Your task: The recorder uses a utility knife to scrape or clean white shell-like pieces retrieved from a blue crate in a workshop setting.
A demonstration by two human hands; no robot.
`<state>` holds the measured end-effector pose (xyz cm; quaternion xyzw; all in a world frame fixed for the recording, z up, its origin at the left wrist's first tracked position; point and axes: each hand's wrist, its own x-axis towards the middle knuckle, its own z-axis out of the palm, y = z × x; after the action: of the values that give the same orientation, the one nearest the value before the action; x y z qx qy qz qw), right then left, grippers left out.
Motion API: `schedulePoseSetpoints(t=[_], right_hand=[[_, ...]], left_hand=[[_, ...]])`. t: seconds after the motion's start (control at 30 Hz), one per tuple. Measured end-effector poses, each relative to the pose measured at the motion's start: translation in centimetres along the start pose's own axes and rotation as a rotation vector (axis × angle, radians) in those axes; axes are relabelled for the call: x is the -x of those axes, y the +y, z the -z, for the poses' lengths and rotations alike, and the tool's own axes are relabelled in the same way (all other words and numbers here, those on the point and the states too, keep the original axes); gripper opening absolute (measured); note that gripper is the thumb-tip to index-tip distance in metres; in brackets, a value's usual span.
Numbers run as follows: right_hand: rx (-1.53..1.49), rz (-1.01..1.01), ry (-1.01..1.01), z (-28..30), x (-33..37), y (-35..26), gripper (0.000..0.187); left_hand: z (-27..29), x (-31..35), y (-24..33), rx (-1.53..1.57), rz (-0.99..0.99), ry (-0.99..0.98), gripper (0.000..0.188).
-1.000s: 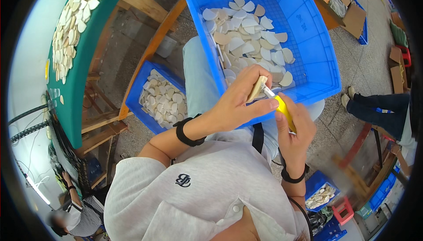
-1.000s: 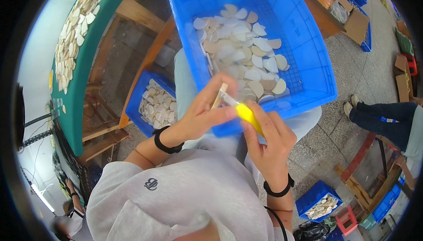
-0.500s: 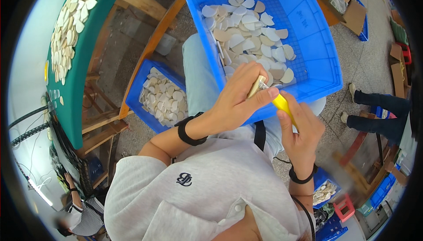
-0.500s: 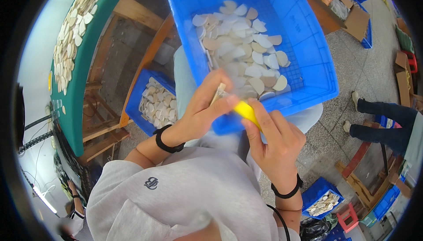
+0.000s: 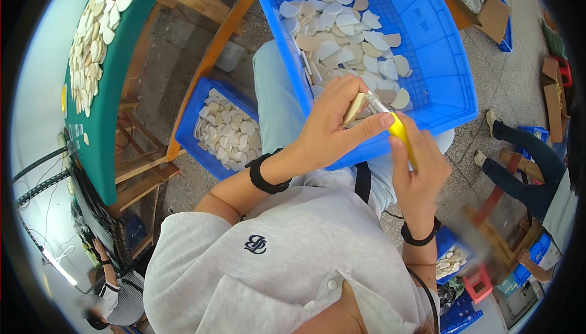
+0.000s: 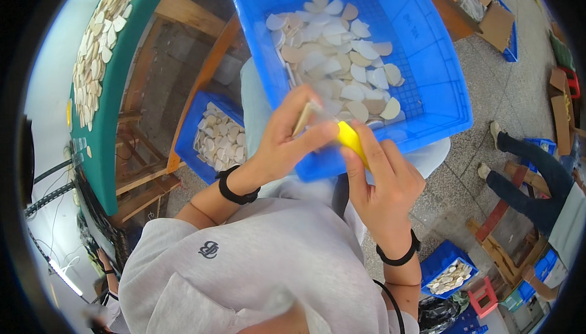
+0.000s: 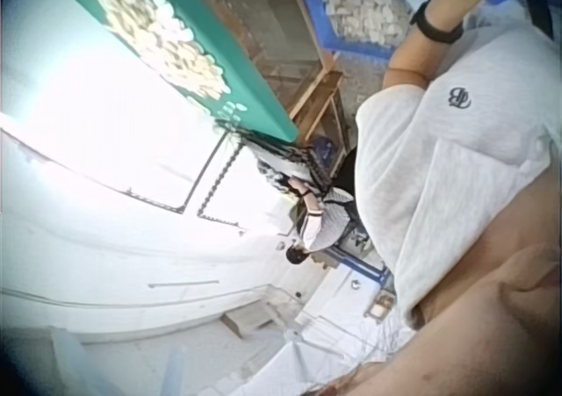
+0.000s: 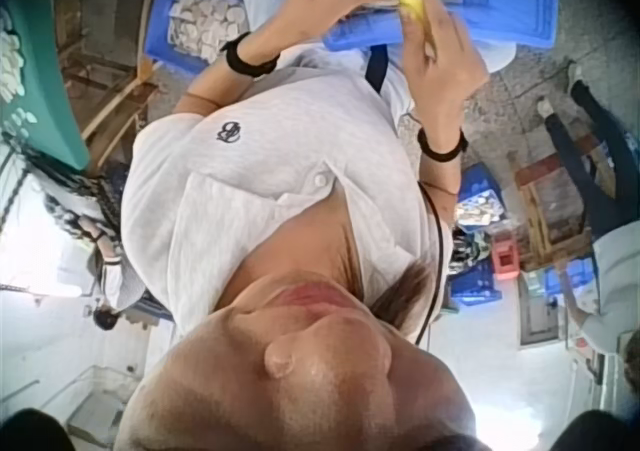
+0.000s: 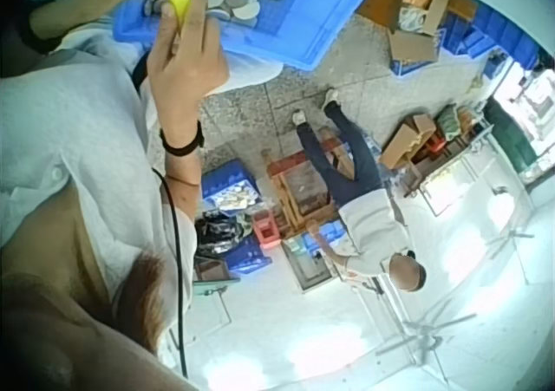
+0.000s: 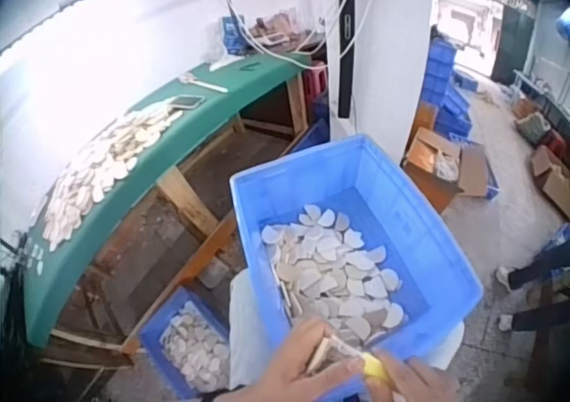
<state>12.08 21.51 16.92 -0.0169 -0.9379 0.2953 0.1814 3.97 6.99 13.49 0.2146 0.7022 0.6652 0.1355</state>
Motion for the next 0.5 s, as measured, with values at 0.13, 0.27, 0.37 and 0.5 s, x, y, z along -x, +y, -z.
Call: schedulePoseSetpoints(t=[0.13,0.27,0.37,0.5], right_hand=[[-0.045,0.050,-0.056,0.20,0.04,0.00,0.031],[-0.070,0.049,-0.065,0.40,0.00,0.01,0.031],[-0.042,0.048,-0.091,0.65,-0.16,-0.14,0.032],[0.008,0.057,-0.098,0.61,-0.19,-0.18,0.032]], left_hand=[[-0.06,0.12,-0.36,0.034,0.027,0.005,0.035],[-0.18,0.06,0.15,0.073,0.059,-0.003,0.035],[-0.22,0.14,-0.08,0.094,0.059,0.001,0.034],[-0.21,0.11,-0.12,0.072,0.027,0.024,0.031]])
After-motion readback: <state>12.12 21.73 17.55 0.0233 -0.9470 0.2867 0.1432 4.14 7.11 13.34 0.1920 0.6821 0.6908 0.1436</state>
